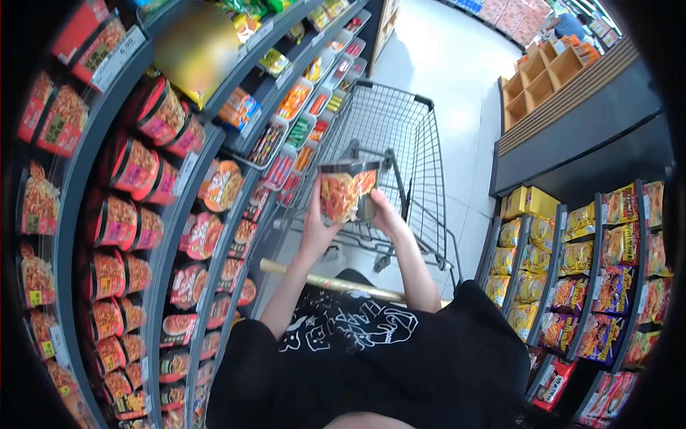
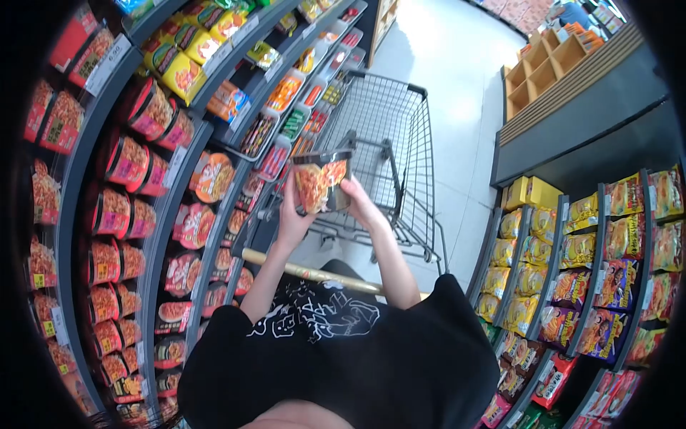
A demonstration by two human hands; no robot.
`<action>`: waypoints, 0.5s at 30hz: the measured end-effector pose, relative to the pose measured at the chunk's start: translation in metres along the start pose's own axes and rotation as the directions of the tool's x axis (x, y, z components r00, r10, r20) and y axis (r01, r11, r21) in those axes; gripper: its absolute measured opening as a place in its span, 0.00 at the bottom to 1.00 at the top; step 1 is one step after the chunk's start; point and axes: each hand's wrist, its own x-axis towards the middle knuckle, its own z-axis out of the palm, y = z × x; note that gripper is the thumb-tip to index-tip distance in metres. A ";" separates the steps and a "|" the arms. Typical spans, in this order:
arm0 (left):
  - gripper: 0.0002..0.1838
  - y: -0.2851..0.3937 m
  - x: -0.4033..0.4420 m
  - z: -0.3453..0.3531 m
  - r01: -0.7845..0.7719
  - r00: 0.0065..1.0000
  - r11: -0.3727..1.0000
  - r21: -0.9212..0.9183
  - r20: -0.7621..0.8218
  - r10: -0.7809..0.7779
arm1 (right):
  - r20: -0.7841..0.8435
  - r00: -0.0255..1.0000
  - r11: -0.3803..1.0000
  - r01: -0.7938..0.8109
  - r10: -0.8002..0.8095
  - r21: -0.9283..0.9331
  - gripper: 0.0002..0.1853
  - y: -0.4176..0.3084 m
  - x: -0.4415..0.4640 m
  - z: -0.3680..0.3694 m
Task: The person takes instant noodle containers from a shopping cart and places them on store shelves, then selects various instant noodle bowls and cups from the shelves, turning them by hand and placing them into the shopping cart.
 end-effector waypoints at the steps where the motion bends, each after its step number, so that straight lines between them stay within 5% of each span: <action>1: 0.50 0.000 0.000 0.000 0.048 0.999 0.998 -0.045 0.003 -0.048 | -0.035 0.999 0.999 0.003 -0.001 0.042 0.37 -0.001 -0.001 0.004; 6: 0.48 -0.005 0.003 -0.002 0.072 0.997 0.997 0.039 0.014 -0.072 | -0.065 0.996 0.993 -0.059 0.066 0.103 0.31 -0.002 -0.001 0.006; 10: 0.48 0.001 0.004 0.000 0.101 0.994 0.987 -0.125 -0.036 -0.106 | -0.097 0.993 0.989 -0.056 0.070 0.136 0.31 -0.004 -0.001 0.010; 15: 0.44 -0.001 0.005 -0.003 0.018 0.999 0.997 -0.079 -0.049 -0.021 | -0.115 0.991 0.986 -0.056 0.074 0.155 0.30 -0.004 -0.002 0.013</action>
